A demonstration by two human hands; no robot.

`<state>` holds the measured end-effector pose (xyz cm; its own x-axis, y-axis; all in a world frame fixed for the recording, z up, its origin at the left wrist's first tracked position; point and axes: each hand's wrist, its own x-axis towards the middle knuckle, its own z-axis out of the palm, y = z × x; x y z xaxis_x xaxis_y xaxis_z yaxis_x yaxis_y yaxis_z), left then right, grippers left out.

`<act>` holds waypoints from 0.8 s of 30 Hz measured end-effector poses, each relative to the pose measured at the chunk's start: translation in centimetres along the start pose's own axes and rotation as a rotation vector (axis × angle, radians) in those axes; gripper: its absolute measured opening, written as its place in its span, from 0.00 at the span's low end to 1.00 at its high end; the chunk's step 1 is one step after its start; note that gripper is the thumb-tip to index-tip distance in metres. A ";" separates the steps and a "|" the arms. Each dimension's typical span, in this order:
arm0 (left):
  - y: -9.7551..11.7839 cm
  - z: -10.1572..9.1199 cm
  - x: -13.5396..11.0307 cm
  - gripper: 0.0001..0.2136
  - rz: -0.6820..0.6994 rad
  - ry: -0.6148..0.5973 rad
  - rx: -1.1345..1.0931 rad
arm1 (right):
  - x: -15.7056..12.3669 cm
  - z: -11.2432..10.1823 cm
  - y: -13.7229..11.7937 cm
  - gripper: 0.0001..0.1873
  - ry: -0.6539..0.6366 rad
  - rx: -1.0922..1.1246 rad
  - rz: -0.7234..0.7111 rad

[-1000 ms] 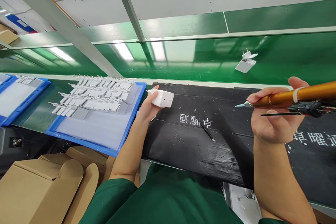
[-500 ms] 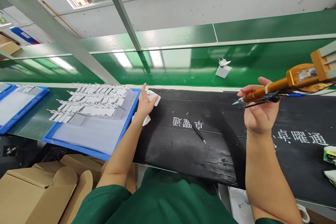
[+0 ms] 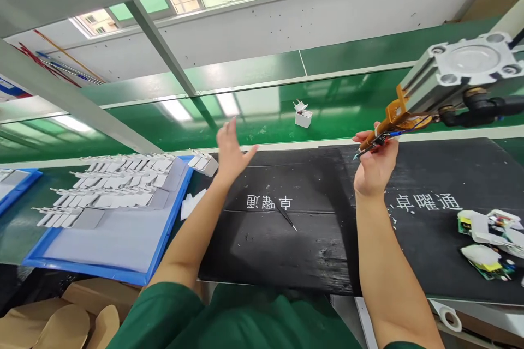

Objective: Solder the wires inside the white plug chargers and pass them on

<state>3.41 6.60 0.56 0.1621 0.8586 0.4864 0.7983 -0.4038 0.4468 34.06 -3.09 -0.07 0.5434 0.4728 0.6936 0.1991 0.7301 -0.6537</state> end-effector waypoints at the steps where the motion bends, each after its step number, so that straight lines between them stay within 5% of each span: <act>1: 1.4 2.1 1.1 0.47 0.009 -0.050 -0.070 | 0.0 0.0 0.1 0.24 0.006 -0.004 -0.013; 6: 8.0 11.4 6.3 0.52 -0.167 -0.262 -0.302 | -0.2 0.0 0.0 0.25 -0.006 -0.046 -0.030; 11: 10.8 14.2 9.3 0.50 -0.342 -0.255 -0.365 | -0.5 0.5 -0.9 0.22 -0.037 -0.058 0.003; 15: 9.2 12.9 10.0 0.45 -0.414 -0.274 -0.392 | -0.8 0.8 -1.2 0.20 -0.054 -0.032 0.028; 18: 6.5 9.9 8.8 0.45 -0.352 -0.286 -0.501 | -0.9 1.1 -1.0 0.22 -0.051 -0.012 0.039; 24: 1.2 1.1 1.1 0.39 -0.251 -0.558 -0.676 | -1.0 1.8 -0.9 0.21 -0.054 0.039 0.010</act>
<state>5.18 7.48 0.78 0.4272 0.9033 -0.0401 0.3663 -0.1324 0.9210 31.84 -3.32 0.33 0.5000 0.5057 0.7030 0.1614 0.7431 -0.6494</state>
